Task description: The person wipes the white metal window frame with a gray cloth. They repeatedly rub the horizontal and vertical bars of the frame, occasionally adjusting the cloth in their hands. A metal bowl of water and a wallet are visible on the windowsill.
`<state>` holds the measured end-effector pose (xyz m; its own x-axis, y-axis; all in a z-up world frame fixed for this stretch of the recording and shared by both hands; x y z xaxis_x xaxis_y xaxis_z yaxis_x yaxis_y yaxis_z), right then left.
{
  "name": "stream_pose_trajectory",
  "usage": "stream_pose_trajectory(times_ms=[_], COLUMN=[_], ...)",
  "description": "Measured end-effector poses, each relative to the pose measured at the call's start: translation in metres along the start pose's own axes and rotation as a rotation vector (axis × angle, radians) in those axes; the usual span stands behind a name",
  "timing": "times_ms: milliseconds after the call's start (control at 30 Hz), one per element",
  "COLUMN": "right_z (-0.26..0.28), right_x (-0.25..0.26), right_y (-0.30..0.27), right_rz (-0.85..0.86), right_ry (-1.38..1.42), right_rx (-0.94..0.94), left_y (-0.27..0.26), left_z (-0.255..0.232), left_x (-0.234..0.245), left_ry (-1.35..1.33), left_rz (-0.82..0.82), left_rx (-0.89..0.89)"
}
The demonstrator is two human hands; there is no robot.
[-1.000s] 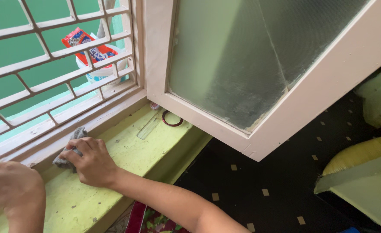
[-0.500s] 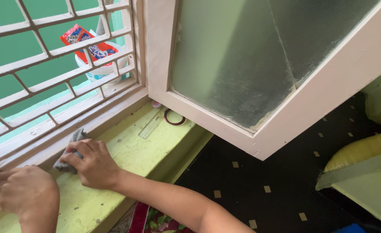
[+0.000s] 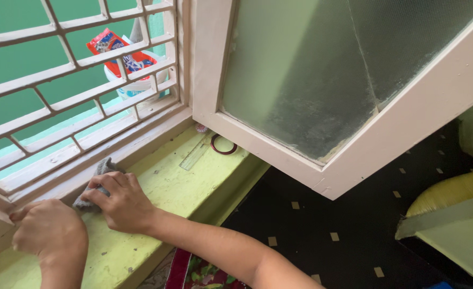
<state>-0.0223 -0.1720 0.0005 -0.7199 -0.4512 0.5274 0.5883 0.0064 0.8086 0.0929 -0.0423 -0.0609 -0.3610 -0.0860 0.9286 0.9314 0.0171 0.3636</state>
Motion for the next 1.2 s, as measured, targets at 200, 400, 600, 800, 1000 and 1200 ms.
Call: stream_pose_trajectory(times_ms=[200, 400, 600, 800, 1000, 1200], right_z=[0.005, 0.006, 0.007, 0.007, 0.0, -0.022], right_x=[0.003, 0.008, 0.01, 0.005, 0.011, 0.023], right_y=[0.003, 0.008, 0.008, 0.007, 0.008, 0.01], right_rz=[-0.018, -0.046, -0.057, -0.047, -0.201, -0.302], right_ry=[0.021, 0.051, 0.06, 0.07, 0.128, 0.298], right_rx=[0.004, -0.025, -0.026, -0.021, -0.01, -0.24], left_y=[-0.003, -0.004, -0.006, -0.007, -0.009, -0.03], left_z=[-0.005, -0.006, -0.008, -0.008, -0.023, -0.075], left_x=[0.004, 0.01, 0.0, 0.0, -0.01, -0.001], left_ry=[-0.013, 0.027, 0.022, 0.03, 0.009, -0.328], left_rz=[0.03, -0.07, -0.06, -0.089, -0.151, -0.208], left_rx=[-0.025, -0.061, -0.062, -0.056, -0.04, -0.196])
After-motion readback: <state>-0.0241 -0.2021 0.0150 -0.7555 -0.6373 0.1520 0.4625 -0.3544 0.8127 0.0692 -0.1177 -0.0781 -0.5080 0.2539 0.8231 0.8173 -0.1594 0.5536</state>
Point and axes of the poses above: each hand's wrist, its own y-axis towards the middle knuckle, its own x-axis out of the back of the hand, z = x × y, the point moved 10 cm from there along y, towards the middle knuckle, and after that the axes turned 9 degrees about -z, right-handed, at the moved point
